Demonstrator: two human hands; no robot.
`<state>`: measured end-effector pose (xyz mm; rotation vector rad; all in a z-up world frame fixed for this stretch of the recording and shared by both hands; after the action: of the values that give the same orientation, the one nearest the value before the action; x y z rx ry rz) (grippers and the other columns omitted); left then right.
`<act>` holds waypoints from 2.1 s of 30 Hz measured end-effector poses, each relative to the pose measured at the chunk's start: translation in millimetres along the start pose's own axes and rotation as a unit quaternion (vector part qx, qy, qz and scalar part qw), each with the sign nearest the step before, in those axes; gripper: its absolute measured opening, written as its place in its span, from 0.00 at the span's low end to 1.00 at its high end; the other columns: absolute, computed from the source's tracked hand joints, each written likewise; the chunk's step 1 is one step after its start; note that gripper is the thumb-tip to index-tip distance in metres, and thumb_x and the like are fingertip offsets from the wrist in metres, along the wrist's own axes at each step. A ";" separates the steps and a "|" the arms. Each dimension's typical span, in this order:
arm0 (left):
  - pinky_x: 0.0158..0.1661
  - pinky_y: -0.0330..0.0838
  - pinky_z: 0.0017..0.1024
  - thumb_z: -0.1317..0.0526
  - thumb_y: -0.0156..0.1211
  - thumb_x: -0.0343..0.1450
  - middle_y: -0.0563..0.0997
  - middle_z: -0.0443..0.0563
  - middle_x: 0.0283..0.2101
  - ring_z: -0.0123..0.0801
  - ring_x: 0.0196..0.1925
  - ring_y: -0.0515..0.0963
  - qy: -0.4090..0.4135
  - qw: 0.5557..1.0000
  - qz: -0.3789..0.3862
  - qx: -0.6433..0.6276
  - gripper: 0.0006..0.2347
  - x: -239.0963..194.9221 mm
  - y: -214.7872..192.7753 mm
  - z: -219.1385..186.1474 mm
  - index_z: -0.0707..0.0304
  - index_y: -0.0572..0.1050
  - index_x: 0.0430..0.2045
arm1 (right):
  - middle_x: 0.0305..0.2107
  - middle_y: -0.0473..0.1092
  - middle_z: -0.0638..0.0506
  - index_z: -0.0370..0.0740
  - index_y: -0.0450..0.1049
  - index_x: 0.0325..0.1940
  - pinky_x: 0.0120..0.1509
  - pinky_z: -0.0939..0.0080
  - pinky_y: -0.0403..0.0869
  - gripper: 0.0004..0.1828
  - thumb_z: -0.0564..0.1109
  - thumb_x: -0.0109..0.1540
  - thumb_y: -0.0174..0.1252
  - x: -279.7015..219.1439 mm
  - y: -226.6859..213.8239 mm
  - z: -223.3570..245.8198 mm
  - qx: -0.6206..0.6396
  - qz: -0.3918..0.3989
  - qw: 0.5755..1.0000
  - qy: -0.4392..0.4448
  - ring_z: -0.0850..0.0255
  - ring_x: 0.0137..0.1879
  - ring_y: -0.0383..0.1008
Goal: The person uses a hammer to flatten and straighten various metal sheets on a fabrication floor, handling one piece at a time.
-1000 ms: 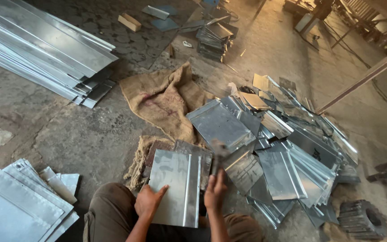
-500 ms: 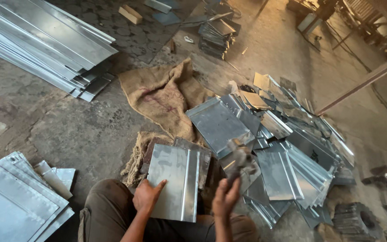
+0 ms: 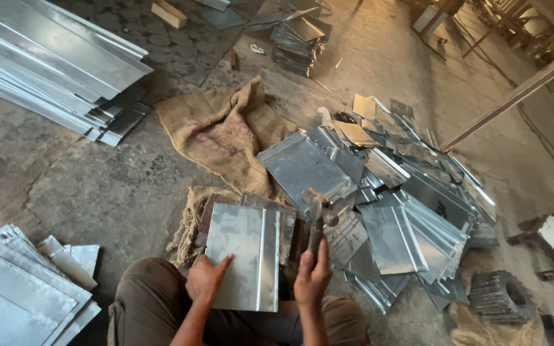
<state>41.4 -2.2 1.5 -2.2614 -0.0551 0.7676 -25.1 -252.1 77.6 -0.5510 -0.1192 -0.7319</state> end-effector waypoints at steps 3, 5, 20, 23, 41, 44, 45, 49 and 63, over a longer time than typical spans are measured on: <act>0.50 0.76 0.48 0.29 0.64 0.59 0.84 0.64 0.46 0.55 0.52 0.82 0.002 1.000 -0.010 0.000 0.33 0.6 0.8 -0.3 0.62 0.79 0.40 | 0.27 0.75 0.42 0.40 0.64 0.73 0.34 0.53 0.72 0.27 0.51 0.70 0.47 -6.9 33.2 -49.6 -0.097 0.025 0.994 -0.051 0.55 0.29 0.75; 0.50 0.77 0.48 0.29 0.63 0.60 0.84 0.63 0.47 0.55 0.52 0.83 0.001 1.000 -0.004 0.004 0.34 0.1 3.4 2.4 0.62 0.79 0.41 | 0.33 0.77 0.41 0.38 0.65 0.72 0.38 0.53 0.74 0.26 0.51 0.71 0.50 -9.9 41.6 -82.8 -0.147 0.036 0.982 -0.109 0.54 0.36 0.77; 0.52 0.76 0.47 0.29 0.63 0.60 0.83 0.63 0.49 0.55 0.55 0.82 0.003 1.000 0.001 0.009 0.34 -0.5 4.6 6.4 0.61 0.78 0.44 | 0.44 0.78 0.35 0.43 0.64 0.71 0.48 0.48 0.76 0.27 0.49 0.68 0.52 2.3 42.4 -59.3 -0.108 0.069 0.990 -0.056 0.42 0.48 0.80; 0.52 0.76 0.47 0.29 0.63 0.59 0.83 0.64 0.49 0.55 0.55 0.82 0.012 1.000 -0.003 0.004 0.34 3.1 3.6 2.9 0.60 0.78 0.44 | 0.47 0.79 0.37 0.46 0.69 0.66 0.51 0.48 0.77 0.23 0.48 0.66 0.53 13.3 45.4 -61.3 -0.052 0.071 0.993 -0.080 0.43 0.50 0.82; 0.59 0.65 0.51 0.32 0.50 0.66 0.66 0.66 0.67 0.54 0.65 0.68 0.140 0.969 -0.162 0.122 0.38 22.4 22.9 -49.4 0.59 0.62 0.66 | 0.19 0.69 0.52 0.46 0.65 0.72 0.23 0.64 0.66 0.28 0.43 0.66 0.54 29.2 -9.4 -68.3 0.025 0.075 0.991 0.110 0.68 0.20 0.66; 0.70 0.45 0.50 0.39 0.36 0.75 0.49 0.59 0.76 0.50 0.76 0.49 0.281 0.928 -0.117 0.214 0.32 26.7 36.5 -96.2 0.55 0.52 0.73 | 0.20 0.68 0.55 0.44 0.63 0.72 0.20 0.68 0.63 0.28 0.43 0.65 0.53 27.2 -30.2 -10.2 0.144 0.048 0.987 0.058 0.71 0.20 0.65; 0.74 0.39 0.50 0.42 0.32 0.79 0.44 0.56 0.78 0.48 0.78 0.44 0.325 0.914 -0.071 0.233 0.29 29.6 42.9 -103.2 0.55 0.50 0.74 | 0.21 0.68 0.55 0.43 0.61 0.72 0.20 0.70 0.62 0.29 0.43 0.65 0.54 25.3 -35.8 8.6 0.184 0.039 0.982 0.030 0.72 0.20 0.64; 0.73 0.29 0.49 0.46 0.30 0.77 0.42 0.49 0.78 0.43 0.79 0.37 0.385 0.888 -0.095 0.233 0.26 40.3 60.9 -111.0 0.50 0.49 0.72 | 0.26 0.69 0.54 0.42 0.53 0.75 0.22 0.73 0.62 0.33 0.43 0.66 0.53 15.6 -46.3 50.3 0.280 0.012 0.957 -0.069 0.75 0.23 0.65; 0.72 0.30 0.52 0.50 0.34 0.75 0.46 0.49 0.78 0.45 0.79 0.41 0.401 0.880 -0.136 0.213 0.26 48.3 69.5 -105.5 0.46 0.54 0.72 | 0.31 0.75 0.52 0.40 0.63 0.73 0.28 0.64 0.72 0.28 0.47 0.68 0.52 19.8 -12.0 -32.1 0.001 0.059 0.996 -0.072 0.68 0.28 0.73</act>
<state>125.5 -107.4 -10.9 -1.9173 0.1711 -0.3199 -21.1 -287.9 61.2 -0.6043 -0.2192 -0.5774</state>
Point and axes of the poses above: each hand's wrist, its own x-axis towards the middle knuckle, its own y-axis out of the palm, z = x × y, the point moved 3 cm from there along x, towards the middle knuckle
